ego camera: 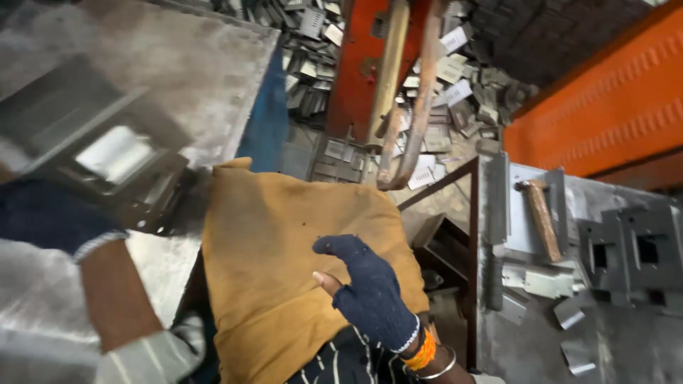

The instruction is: Spot welding metal components together and then using a metal file to refine the edges.

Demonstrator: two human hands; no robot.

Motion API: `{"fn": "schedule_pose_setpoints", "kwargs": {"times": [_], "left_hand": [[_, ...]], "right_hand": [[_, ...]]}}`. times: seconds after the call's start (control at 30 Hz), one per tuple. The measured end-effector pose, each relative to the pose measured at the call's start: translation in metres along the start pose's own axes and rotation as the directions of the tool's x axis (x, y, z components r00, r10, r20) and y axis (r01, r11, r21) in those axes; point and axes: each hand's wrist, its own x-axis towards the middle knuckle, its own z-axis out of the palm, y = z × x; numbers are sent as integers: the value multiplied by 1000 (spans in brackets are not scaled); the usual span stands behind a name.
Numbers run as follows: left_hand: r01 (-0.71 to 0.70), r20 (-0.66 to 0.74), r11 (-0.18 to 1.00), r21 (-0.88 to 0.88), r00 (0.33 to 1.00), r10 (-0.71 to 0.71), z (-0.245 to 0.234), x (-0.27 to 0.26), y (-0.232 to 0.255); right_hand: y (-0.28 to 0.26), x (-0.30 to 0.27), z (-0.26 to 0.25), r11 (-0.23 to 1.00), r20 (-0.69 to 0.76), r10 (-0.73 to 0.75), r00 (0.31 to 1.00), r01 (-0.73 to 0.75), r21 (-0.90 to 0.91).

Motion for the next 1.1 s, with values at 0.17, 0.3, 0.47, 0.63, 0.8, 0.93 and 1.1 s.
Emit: {"fn": "schedule_pose_setpoints", "kwargs": {"times": [0.17, 0.3, 0.47, 0.63, 0.8, 0.93, 1.1], "left_hand": [[-257, 156, 858, 445, 965, 209, 47, 26, -49], [-272, 286, 962, 2, 922, 260, 65, -49, 44], [-40, 434, 845, -533, 845, 313, 17, -249, 262], [424, 889, 801, -422, 365, 275, 14, -372, 365], [446, 895, 819, -361, -81, 439, 2, -434, 440], [432, 881, 876, -214, -303, 364, -7, -451, 484], [439, 856, 879, -189, -365, 366, -10, -458, 496]], "right_hand": [[13, 2, -9, 991, -41, 91, 995, -86, 107], [44, 4, -21, 998, -192, 62, 979, -57, 31], [58, 4, -63, 986, -345, 167, 924, -154, 64], [108, -22, -132, 962, -595, 182, 783, -268, -58], [170, -73, -236, 882, -847, 88, 524, -436, -178], [213, -113, -334, 561, -923, -294, 248, -737, -377], [277, -140, -402, 361, -935, -349, 67, -911, -200]]}}
